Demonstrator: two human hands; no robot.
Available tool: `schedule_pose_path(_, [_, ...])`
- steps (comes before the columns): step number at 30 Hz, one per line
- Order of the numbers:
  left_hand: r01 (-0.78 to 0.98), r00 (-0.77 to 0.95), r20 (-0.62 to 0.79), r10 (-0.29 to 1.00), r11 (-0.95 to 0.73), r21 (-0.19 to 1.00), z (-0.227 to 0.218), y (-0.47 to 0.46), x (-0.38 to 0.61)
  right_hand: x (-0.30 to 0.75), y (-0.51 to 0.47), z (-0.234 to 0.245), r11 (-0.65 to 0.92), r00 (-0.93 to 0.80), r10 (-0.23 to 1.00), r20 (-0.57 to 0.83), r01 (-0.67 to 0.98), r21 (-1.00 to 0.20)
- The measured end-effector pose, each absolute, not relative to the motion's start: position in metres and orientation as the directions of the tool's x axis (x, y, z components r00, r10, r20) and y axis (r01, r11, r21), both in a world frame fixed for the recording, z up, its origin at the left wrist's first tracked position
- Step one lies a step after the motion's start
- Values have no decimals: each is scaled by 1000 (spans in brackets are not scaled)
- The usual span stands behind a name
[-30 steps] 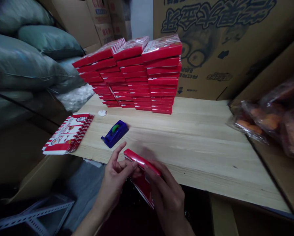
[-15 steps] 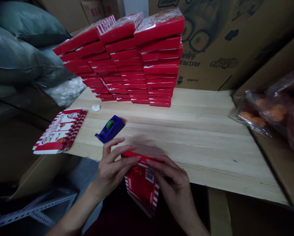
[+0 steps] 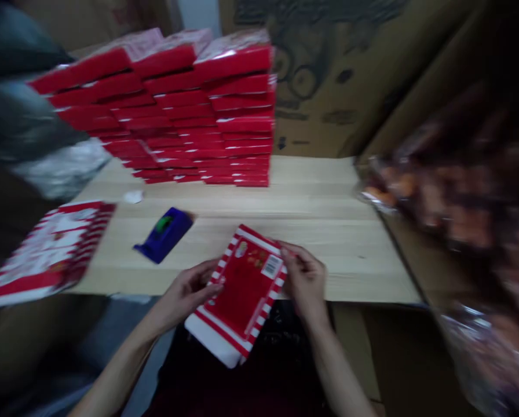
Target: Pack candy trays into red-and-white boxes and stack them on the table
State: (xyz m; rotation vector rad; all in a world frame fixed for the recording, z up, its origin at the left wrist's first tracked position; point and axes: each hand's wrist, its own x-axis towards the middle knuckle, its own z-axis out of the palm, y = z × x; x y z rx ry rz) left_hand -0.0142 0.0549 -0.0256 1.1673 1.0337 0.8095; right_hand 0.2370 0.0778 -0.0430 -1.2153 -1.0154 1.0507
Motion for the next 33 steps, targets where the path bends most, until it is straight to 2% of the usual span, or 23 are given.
schedule_pose_path(3, [299,222,-278,935,206,932,-44,83,-19,238,102,-62,93,200,973,112,101,-990])
schedule_pose_path(4, [405,170,-255,952,169,899,-53,97,-20,240,111,-70,97,183,975,125,157,-983])
schedule_pose_path(7, [668,189,-95,977,-57,742,-75,142,-17,250,134,-91,92,159,976,148,315,-945])
schedule_pose_path(9, [756,237,26,971,-202,622,-83,164,-16,262,139,-96,98,149,974,173,412,-906])
schedule_pose_path(11, [823,237,127,963,-268,500,-88,175,-19,284,140,-93,98,157,966,205,511,-854])
schedule_pose_path(13, [884,175,212,961,-249,396,-91,177,-22,317,146,-85,69,193,953,234,614,-786])
schedule_pose_path(15, [909,129,271,954,-223,353,-94,174,-23,357,161,-75,4,246,935,255,712,-702])
schedule_pose_path(20, [810,251,380,890,-409,421,-93,160,-8,436,232,-58,-179,365,887,284,837,-517])
schedule_pose_path(24, [733,306,374,875,-467,494,-77,146,2,459,270,-50,-260,421,867,268,839,-478])
schedule_pose_path(28, [695,266,325,908,-414,588,-58,130,1,463,270,-39,-205,406,871,277,812,-546])
schedule_pose_path(33, [560,190,265,945,-326,761,-45,118,30,442,235,-15,39,409,810,420,678,-734])
